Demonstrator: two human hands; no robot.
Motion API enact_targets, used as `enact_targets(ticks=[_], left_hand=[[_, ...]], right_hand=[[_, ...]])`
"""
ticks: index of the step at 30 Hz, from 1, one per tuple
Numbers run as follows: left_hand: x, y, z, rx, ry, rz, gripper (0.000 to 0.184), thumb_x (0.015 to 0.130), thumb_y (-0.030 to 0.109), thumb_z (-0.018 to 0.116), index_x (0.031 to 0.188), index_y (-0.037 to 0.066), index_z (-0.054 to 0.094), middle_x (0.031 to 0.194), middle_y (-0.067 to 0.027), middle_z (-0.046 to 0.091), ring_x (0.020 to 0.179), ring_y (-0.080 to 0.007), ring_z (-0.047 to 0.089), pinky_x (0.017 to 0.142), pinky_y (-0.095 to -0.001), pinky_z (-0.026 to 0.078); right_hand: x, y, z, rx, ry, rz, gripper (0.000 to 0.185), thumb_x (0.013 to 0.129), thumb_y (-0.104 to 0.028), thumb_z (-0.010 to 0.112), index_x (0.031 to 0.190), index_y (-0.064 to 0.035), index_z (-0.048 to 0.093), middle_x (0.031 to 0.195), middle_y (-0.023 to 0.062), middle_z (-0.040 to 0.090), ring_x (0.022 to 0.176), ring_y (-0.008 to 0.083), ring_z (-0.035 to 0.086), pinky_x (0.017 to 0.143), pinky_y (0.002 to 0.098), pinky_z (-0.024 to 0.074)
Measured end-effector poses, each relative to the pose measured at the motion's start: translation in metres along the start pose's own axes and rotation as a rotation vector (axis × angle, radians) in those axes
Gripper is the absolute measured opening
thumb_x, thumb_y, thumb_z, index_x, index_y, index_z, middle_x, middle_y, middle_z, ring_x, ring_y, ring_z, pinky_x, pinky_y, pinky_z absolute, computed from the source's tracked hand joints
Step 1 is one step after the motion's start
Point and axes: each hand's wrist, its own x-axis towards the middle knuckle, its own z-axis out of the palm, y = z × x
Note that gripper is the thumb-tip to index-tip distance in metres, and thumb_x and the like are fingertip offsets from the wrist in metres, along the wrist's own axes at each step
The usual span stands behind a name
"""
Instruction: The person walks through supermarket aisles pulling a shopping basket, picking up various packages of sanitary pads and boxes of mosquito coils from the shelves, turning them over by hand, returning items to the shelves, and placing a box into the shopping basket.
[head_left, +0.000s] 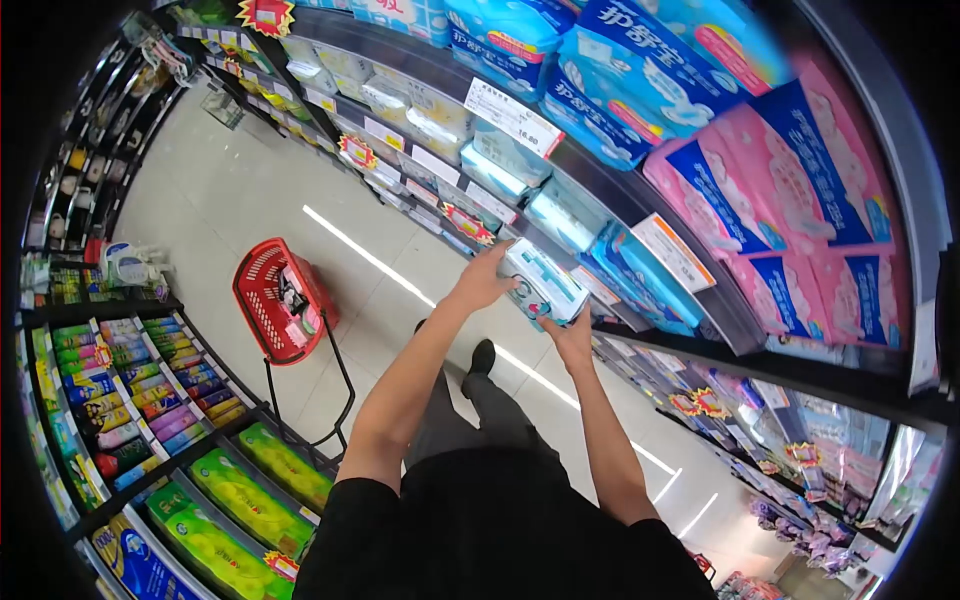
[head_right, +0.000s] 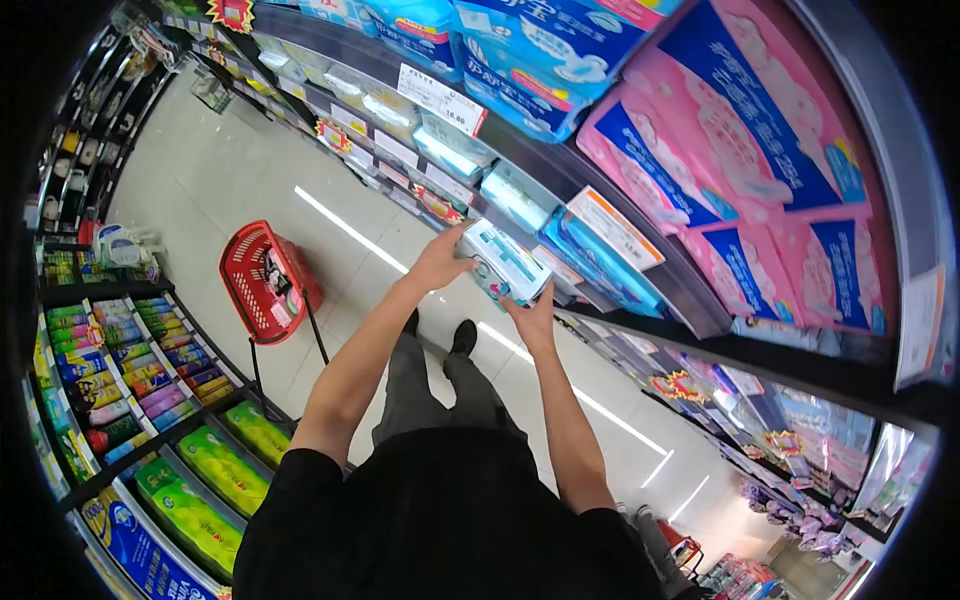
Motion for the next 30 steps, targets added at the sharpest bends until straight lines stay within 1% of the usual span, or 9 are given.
enact_targets(ticks=[6,8,10,13,15,19,23,26,30], left_hand=[[0.015,-0.010,0.015,-0.220,0.076,0.013,0.064,0.071,0.006,0.072,0.129,0.005,0.044,0.116,-0.0212,0.052,0.104,-0.0338,0.053,0.085,-0.0368,0.046],[0.022,-0.013,0.018,-0.228,0.012,-0.061,0.062,0.075,0.003,0.068,0.131,0.003,0.041,0.132,-0.0169,0.044,0.116,-0.0267,0.049,0.090,-0.0345,0.047],[0.031,-0.014,0.021,-0.247,0.097,-0.005,0.056,0.075,0.004,0.069,0.126,0.001,0.045,0.124,-0.0190,0.050,0.110,-0.0255,0.053,0.086,-0.0333,0.048],[0.043,-0.015,0.024,-0.192,0.017,-0.145,0.047,0.076,0.006,0.068,0.118,-0.001,0.048,0.113,-0.0220,0.056,0.104,-0.0306,0.057,0.082,-0.0351,0.048],[0.042,-0.015,0.030,-0.199,0.211,-0.101,0.036,0.075,0.006,0.068,0.106,-0.001,0.050,0.104,-0.0231,0.056,0.098,-0.0401,0.054,0.079,-0.0394,0.045],[0.043,-0.014,0.041,-0.143,0.345,-0.043,0.038,0.076,0.007,0.067,0.108,-0.002,0.049,0.107,-0.0253,0.055,0.100,-0.0427,0.052,0.081,-0.0419,0.044],[0.045,-0.015,0.041,-0.129,0.272,-0.105,0.041,0.079,0.006,0.063,0.114,-0.004,0.045,0.113,-0.0264,0.052,0.104,-0.0435,0.050,0.086,-0.0418,0.043],[0.030,-0.032,0.044,0.057,0.409,0.054,0.047,0.080,0.004,0.060,0.123,-0.001,0.042,0.114,-0.0245,0.050,0.104,-0.0424,0.050,0.086,-0.0404,0.045],[-0.055,-0.049,0.025,-0.167,0.329,-0.149,0.060,0.078,0.007,0.061,0.133,0.003,0.036,0.122,-0.0239,0.046,0.106,-0.0373,0.053,0.090,-0.0390,0.044]], right_hand=[[0.021,0.031,0.001,-0.138,0.155,-0.221,0.072,0.068,-0.003,0.074,0.126,0.0021,0.031,0.119,0.0185,0.050,0.110,0.0250,0.050,0.095,0.0335,0.0385],[0.029,0.039,0.000,-0.104,0.172,-0.236,0.068,0.069,-0.004,0.076,0.123,0.0023,0.034,0.113,0.0159,0.052,0.107,0.0225,0.052,0.092,0.0320,0.0394],[0.038,0.037,0.000,-0.228,0.230,-0.198,0.062,0.070,-0.007,0.076,0.119,0.0041,0.039,0.108,0.0164,0.055,0.104,0.0234,0.053,0.090,0.0315,0.0403],[0.055,0.027,-0.002,-0.351,0.248,-0.235,0.045,0.071,-0.014,0.075,0.103,0.0061,0.050,0.101,0.0173,0.057,0.094,0.0234,0.055,0.084,0.0310,0.0421],[0.068,0.029,0.002,-0.413,0.332,-0.332,0.033,0.073,-0.020,0.074,0.085,0.0051,0.056,0.085,0.0162,0.059,0.079,0.0249,0.056,0.076,0.0344,0.0436],[0.080,0.038,-0.005,-0.533,0.300,-0.151,0.035,0.075,-0.029,0.071,0.069,0.0039,0.059,0.064,0.0157,0.057,0.062,0.0317,0.054,0.061,0.0438,0.0408],[0.082,0.037,-0.007,-0.560,0.269,-0.183,0.036,0.075,-0.030,0.070,0.071,0.0042,0.060,0.067,0.0172,0.059,0.063,0.0322,0.055,0.062,0.0437,0.0410],[0.079,0.038,-0.008,-0.637,0.212,-0.033,0.035,0.076,-0.028,0.070,0.081,0.0050,0.062,0.078,0.0189,0.062,0.074,0.0327,0.058,0.069,0.0415,0.0435],[0.066,0.065,-0.017,-0.391,0.226,-0.175,0.048,0.077,-0.023,0.071,0.108,0.0092,0.053,0.098,0.0196,0.063,0.093,0.0271,0.059,0.086,0.0337,0.0421]])
